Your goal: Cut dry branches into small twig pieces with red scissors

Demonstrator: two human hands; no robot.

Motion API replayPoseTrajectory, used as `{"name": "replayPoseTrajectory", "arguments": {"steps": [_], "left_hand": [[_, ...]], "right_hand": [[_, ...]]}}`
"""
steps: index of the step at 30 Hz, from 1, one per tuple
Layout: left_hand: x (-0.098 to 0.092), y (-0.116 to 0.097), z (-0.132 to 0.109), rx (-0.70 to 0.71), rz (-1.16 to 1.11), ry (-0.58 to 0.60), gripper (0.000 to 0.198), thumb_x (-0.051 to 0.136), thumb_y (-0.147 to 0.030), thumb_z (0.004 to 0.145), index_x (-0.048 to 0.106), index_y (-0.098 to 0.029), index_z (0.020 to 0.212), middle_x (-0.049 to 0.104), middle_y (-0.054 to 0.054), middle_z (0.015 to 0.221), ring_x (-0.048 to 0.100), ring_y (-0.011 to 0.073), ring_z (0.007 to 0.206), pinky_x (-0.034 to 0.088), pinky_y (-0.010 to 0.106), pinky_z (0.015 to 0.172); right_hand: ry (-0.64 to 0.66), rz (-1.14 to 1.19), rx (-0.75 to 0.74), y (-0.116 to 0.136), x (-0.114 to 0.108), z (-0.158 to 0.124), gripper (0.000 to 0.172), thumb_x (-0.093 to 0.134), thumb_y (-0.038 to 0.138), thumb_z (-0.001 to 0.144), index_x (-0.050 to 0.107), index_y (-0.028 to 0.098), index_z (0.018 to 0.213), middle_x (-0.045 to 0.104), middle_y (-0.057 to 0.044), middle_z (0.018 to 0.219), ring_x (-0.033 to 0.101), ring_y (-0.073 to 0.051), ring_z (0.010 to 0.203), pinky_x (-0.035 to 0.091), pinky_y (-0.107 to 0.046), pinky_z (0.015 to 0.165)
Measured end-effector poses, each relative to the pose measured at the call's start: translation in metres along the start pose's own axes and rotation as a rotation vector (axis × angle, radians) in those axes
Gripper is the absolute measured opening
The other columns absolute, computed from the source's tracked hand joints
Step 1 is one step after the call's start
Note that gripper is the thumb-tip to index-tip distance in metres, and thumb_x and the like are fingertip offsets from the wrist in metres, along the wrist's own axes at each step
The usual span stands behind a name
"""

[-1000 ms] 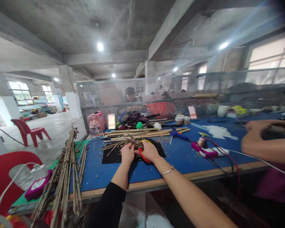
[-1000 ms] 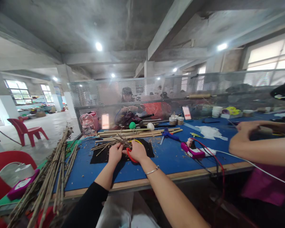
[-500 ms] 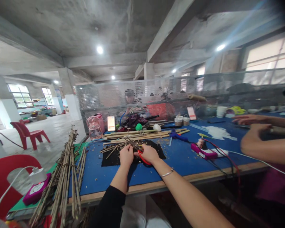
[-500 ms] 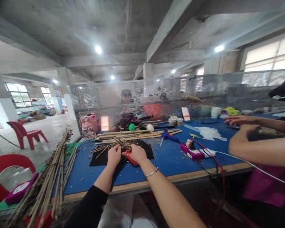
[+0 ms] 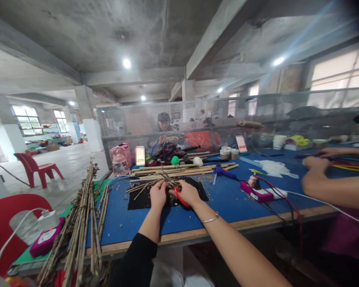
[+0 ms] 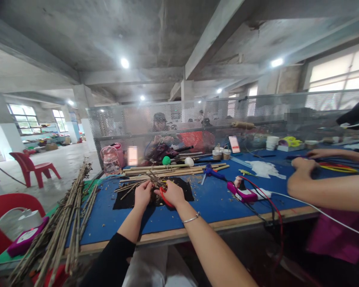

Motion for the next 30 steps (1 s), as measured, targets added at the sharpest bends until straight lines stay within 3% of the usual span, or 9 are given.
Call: {"name": "replayPoseTrajectory", "arguments": {"steps": [10, 16, 30], "left_hand": [[0.007, 0.006, 0.001, -0.032, -0.149, 0.060, 0.028, 0.045, -0.030, 0.076, 0.066, -0.012, 0.083, 0.069, 0.006, 0.075, 0.059, 0.0156, 0.068, 0.043, 0.024, 0.065], [0.008, 0.008, 0.002, 0.015, -0.054, 0.049, 0.026, 0.046, -0.028, 0.076, 0.067, -0.013, 0.080, 0.069, 0.006, 0.077, 0.060, 0.0167, 0.072, 0.042, 0.024, 0.068], [0.001, -0.006, -0.003, 0.077, 0.081, -0.007, 0.026, 0.043, -0.024, 0.078, 0.068, -0.016, 0.081, 0.069, 0.006, 0.078, 0.061, 0.0161, 0.073, 0.041, 0.024, 0.070]], "right_hand": [[-0.032, 0.026, -0.089, 0.008, 0.001, -0.002, 0.056, 0.059, 0.062, 0.062, 0.053, 0.017, 0.094, 0.057, -0.007, 0.092, 0.055, -0.020, 0.085, 0.037, -0.027, 0.068], [-0.044, 0.012, -0.104, 0.011, -0.001, -0.002, 0.045, 0.060, 0.054, 0.067, 0.052, 0.017, 0.091, 0.058, -0.007, 0.093, 0.055, -0.019, 0.087, 0.037, -0.026, 0.070], [0.080, -0.080, -0.008, 0.014, 0.001, -0.005, 0.050, 0.047, 0.065, 0.070, 0.051, 0.019, 0.091, 0.063, -0.009, 0.088, 0.060, -0.021, 0.084, 0.037, -0.026, 0.066]]}}
Point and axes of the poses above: each hand's wrist, its own z-axis towards the middle knuckle, its own x-axis out of the palm, y = z × x, the point moved 5 cm from there along z, towards the middle knuckle
